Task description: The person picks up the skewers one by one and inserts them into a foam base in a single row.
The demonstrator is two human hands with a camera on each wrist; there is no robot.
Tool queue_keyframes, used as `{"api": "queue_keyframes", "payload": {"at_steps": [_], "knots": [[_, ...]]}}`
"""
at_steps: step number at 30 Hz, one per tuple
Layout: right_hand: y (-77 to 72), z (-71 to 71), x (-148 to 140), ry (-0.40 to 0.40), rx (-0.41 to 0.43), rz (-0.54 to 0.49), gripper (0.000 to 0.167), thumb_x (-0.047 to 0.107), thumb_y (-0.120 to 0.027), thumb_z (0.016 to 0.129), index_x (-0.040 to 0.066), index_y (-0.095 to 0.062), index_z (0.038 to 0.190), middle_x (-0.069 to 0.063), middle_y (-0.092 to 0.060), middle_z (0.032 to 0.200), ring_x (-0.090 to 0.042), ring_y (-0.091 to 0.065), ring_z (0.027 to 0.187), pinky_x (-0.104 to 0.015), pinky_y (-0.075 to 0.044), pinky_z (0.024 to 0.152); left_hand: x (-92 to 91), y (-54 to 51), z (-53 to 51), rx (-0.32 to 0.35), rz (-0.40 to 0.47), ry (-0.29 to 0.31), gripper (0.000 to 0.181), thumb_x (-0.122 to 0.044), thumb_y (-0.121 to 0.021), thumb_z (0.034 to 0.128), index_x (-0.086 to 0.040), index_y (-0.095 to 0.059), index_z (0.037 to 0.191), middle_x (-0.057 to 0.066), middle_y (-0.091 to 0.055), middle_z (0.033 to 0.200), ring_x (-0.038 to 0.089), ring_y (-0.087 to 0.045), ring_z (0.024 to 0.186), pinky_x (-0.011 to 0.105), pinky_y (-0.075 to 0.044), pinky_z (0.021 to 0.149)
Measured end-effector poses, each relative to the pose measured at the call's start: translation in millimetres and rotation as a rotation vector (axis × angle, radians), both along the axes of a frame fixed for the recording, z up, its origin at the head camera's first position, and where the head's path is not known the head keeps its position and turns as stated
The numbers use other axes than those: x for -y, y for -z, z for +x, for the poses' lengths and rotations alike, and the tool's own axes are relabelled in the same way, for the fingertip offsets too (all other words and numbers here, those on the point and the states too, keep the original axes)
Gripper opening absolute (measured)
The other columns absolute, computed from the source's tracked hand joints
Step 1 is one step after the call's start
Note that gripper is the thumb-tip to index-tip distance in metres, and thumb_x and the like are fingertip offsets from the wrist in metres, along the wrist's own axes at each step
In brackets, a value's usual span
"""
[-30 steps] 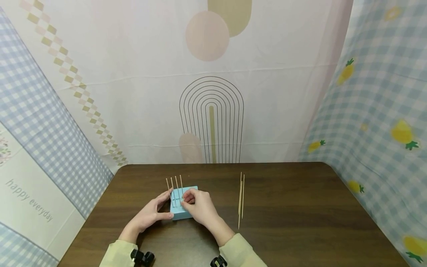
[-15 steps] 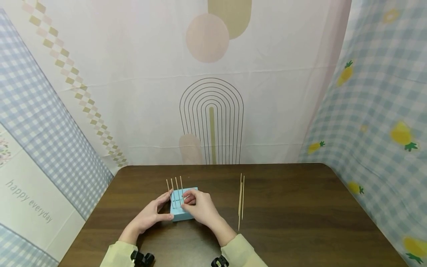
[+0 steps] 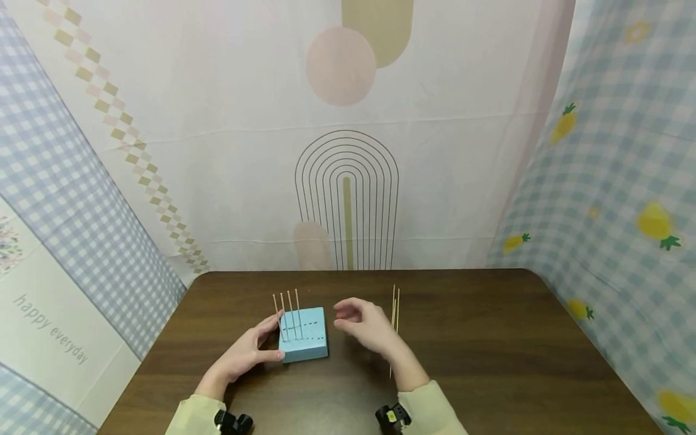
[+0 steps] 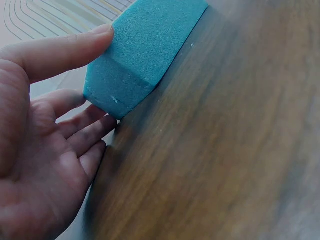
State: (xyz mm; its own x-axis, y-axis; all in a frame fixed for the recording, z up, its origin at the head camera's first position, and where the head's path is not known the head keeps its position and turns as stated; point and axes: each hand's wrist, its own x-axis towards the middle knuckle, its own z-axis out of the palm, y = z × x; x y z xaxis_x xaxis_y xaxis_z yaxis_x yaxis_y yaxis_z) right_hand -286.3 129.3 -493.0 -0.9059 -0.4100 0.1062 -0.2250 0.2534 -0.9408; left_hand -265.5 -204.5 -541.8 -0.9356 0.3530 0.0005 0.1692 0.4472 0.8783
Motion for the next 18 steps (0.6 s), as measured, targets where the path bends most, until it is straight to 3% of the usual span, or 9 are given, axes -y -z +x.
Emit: {"api": "queue_keyframes", "payload": {"at_steps": [10,18], "knots": [[3.9,-6.3,-77.5,0.12,0.106,0.039,0.041,0.011,-0.075,0.101,-0.007,-0.064,0.136,-0.027,-0.068,0.131,-0.032,-0.071,0.112,-0.05,-0.06,0.091,-0.7,-0.1,0.4,0.006,0.003,-0.004,0.102,-0.027,-0.09,0.0888,-0.009,-0.03,0.17,0.014,-0.027,0.175,0.039,-0.017,0.161,0.064,-0.021,0.123],[15.0,-16.1,-104.7,0.224,0.122,0.089,0.042,0.003,-0.077,0.096,-0.011,-0.064,0.133,-0.027,-0.07,0.126,-0.032,-0.072,0.107,-0.047,-0.061,0.086,-0.6,-4.2,0.9,0.012,0.019,0.017,0.1,-0.021,-0.088,0.0906,-0.007,-0.029,0.17,0.02,-0.024,0.175,0.043,-0.016,0.161,0.066,-0.023,0.123]]}}
